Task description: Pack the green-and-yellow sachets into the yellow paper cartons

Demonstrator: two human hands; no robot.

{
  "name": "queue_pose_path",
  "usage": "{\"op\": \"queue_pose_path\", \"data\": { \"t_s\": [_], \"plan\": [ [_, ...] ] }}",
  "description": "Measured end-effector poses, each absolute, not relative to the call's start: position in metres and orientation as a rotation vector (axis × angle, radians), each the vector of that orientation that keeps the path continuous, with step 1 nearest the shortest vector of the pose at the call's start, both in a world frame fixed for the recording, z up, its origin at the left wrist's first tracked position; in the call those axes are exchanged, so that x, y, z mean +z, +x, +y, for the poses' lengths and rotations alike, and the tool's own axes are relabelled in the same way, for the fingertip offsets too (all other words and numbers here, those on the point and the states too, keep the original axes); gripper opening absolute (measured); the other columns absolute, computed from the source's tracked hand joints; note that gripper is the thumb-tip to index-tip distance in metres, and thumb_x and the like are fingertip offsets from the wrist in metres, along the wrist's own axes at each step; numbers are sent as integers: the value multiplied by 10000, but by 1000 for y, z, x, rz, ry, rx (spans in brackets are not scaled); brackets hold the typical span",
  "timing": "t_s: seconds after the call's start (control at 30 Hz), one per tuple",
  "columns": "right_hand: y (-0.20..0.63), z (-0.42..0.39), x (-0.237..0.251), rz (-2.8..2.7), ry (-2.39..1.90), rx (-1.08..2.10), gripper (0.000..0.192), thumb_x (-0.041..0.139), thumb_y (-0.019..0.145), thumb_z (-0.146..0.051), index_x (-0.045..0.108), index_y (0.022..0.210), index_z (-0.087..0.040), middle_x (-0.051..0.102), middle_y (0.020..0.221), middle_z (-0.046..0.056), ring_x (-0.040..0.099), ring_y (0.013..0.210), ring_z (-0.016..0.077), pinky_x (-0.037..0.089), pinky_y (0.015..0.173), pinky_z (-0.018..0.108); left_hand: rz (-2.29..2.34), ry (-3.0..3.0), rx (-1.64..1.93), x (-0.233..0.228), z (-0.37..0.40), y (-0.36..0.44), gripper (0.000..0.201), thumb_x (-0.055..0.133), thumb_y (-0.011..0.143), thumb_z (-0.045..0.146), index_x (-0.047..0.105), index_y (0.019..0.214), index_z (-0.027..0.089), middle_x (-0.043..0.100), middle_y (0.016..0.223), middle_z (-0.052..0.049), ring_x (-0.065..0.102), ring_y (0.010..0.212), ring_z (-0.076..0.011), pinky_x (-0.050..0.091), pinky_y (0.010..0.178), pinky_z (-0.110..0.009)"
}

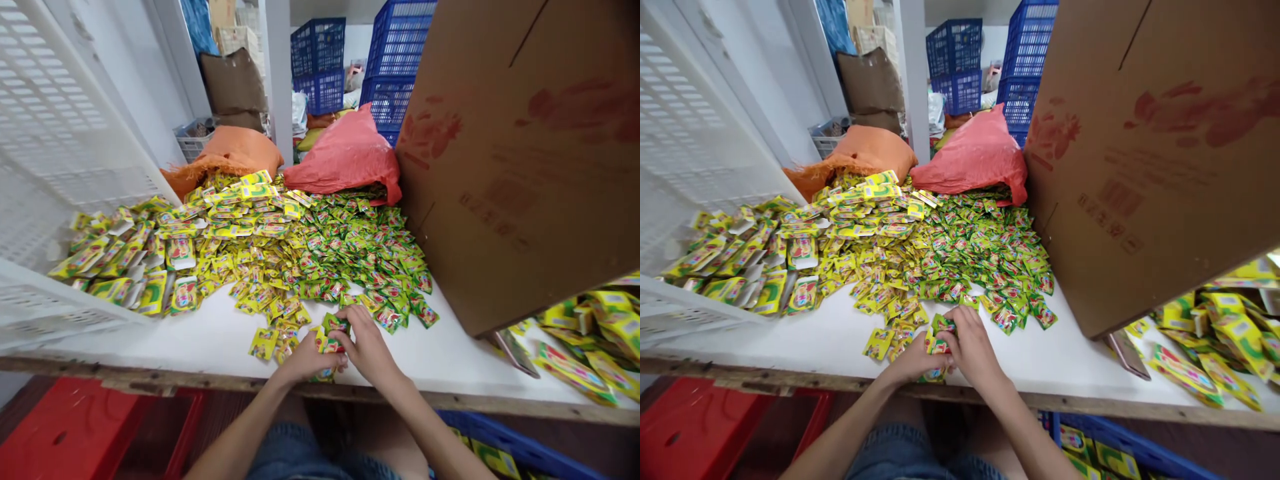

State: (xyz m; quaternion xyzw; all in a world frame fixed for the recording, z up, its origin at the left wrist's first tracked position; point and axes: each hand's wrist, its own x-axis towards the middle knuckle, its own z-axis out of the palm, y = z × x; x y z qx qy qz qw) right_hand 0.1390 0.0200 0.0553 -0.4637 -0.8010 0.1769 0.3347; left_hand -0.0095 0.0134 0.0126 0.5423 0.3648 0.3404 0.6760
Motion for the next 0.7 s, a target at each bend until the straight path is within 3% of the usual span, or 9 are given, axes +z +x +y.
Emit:
{"op": "queue_pose_path", "data": {
  "t_s": [0.1, 0.23, 0.5, 0.7],
  "plan": [
    [137, 16, 51, -2147, -1173, 390, 44, 538, 817, -216, 528, 860, -208, 534, 963, 61, 462, 959, 234, 382, 822, 395, 849, 1289, 799, 10, 15, -10, 152, 678, 623, 202, 623, 741, 123, 608, 680, 4, 546, 676, -141, 442, 660, -243],
    [147, 11, 49, -2168, -1156, 370, 121, 513, 836, -266, 572, 938, -239, 483, 1149, 68, 406, 1101, 253, 337, 901, 429, 845, 1269, 824, 6, 15, -12, 250, 711, 616, 261, 628, 806, 122, 593, 718, 11, 515, 692, -135, 412, 662, -232],
    [155, 24, 53, -2227, -1250, 410, 82, 519, 831, -284, 543, 876, -219, 572, 959, 56, 474, 959, 237, 365, 801, 399, 926, 1288, 832, 2, 13, -11, 328, 727, 616, 315, 619, 861, 124, 588, 749, 3, 508, 710, -139, 415, 691, -239],
    [147, 9, 52, -2271, -1247, 397, 145, 493, 844, -302, 615, 795, -242, 509, 1181, 48, 375, 1116, 260, 330, 890, 442, 962, 1223, 886, -6, 10, -13, 315, 699, 635, 276, 622, 891, 110, 626, 792, -20, 548, 747, -162, 436, 724, -256]
  ]
}}
